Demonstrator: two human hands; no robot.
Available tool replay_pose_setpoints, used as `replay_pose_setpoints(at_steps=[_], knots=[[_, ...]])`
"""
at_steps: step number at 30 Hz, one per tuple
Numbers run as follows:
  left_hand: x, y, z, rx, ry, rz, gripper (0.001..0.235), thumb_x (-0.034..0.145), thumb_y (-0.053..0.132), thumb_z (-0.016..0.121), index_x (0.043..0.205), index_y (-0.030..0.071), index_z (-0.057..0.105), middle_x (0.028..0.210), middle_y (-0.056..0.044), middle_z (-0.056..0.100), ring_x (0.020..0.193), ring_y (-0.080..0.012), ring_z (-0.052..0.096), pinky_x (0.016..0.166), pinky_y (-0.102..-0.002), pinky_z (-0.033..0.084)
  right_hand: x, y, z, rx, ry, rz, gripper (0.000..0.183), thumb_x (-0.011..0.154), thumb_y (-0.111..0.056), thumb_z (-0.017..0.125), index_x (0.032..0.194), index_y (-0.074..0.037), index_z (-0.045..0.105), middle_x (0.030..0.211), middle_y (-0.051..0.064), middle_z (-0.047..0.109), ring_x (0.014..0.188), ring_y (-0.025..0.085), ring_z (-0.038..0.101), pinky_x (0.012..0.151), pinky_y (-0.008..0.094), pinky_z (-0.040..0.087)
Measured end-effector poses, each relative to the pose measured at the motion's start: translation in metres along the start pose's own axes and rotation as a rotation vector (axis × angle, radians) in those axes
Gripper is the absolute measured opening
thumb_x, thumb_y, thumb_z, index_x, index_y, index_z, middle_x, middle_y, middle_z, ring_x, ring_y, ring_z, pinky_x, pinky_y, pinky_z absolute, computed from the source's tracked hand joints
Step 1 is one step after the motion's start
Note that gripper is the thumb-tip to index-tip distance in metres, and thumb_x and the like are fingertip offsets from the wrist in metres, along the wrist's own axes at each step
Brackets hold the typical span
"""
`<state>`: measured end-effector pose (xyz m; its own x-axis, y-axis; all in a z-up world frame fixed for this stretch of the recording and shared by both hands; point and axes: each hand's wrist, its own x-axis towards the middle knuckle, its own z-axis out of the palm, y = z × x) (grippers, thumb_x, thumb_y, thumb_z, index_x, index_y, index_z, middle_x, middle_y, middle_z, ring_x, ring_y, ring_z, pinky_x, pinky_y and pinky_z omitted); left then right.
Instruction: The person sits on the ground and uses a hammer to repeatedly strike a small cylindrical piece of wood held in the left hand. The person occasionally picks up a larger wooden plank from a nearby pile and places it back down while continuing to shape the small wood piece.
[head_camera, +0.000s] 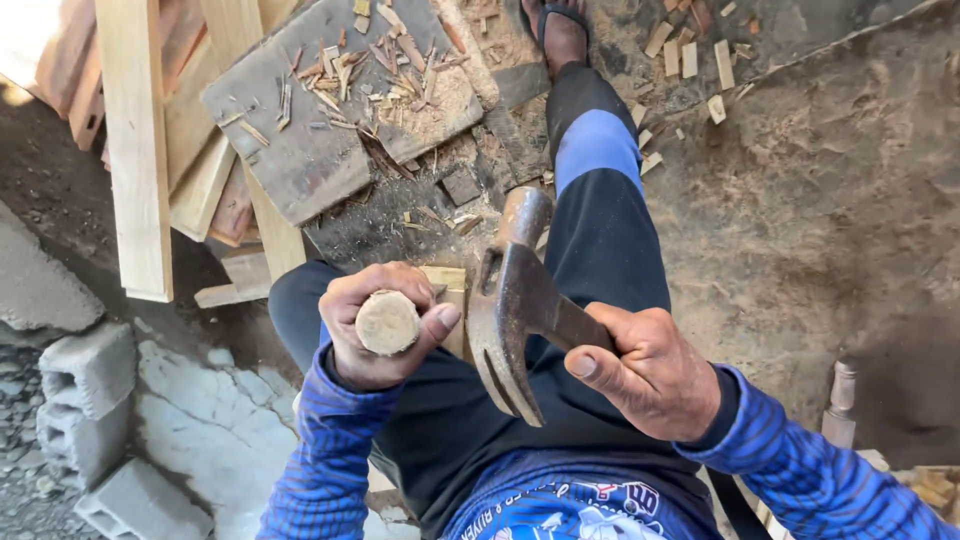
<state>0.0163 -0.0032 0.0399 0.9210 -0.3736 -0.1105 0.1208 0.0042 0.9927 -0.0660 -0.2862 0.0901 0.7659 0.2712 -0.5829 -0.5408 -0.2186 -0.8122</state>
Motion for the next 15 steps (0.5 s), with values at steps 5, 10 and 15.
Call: replay_pose_setpoints(at_steps=[5, 10, 15], knots=[[0.003, 0.005, -0.003, -0.003, -0.06, -0.03, 0.02, 0.084, 0.003, 0.083, 0.09, 0.002, 0.064, 0.084, -0.005, 0.066, 0.078, -0.0125, 0.063, 0.074, -0.027, 0.053, 0.002, 0.002, -0.003, 0.025, -0.001, -0.026, 0.057, 0.094, -0.06, 0.057, 0.085, -0.004, 0.063, 0.056, -0.004, 0.039, 0.054, 0.005, 0.037, 0.043, 0.029, 0.033], [0.003, 0.004, -0.006, 0.019, -0.066, -0.08, 0.02, 0.083, 0.003, 0.084, 0.089, 0.002, 0.064, 0.082, -0.004, 0.066, 0.075, -0.0116, 0.062, 0.07, -0.026, 0.052, 0.005, -0.003, -0.005, 0.003, -0.009, -0.033, 0.057, 0.094, -0.06, 0.057, 0.086, -0.005, 0.064, 0.056, -0.004, 0.04, 0.053, 0.005, 0.037, 0.044, 0.029, 0.035], [0.003, 0.004, -0.006, -0.003, -0.071, -0.03, 0.022, 0.084, 0.004, 0.085, 0.09, 0.003, 0.064, 0.082, -0.004, 0.066, 0.075, -0.01, 0.062, 0.07, -0.025, 0.052, 0.008, -0.01, -0.003, -0.045, -0.025, -0.025, 0.056, 0.092, -0.061, 0.058, 0.085, -0.006, 0.064, 0.053, -0.003, 0.039, 0.051, 0.006, 0.037, 0.042, 0.029, 0.035]])
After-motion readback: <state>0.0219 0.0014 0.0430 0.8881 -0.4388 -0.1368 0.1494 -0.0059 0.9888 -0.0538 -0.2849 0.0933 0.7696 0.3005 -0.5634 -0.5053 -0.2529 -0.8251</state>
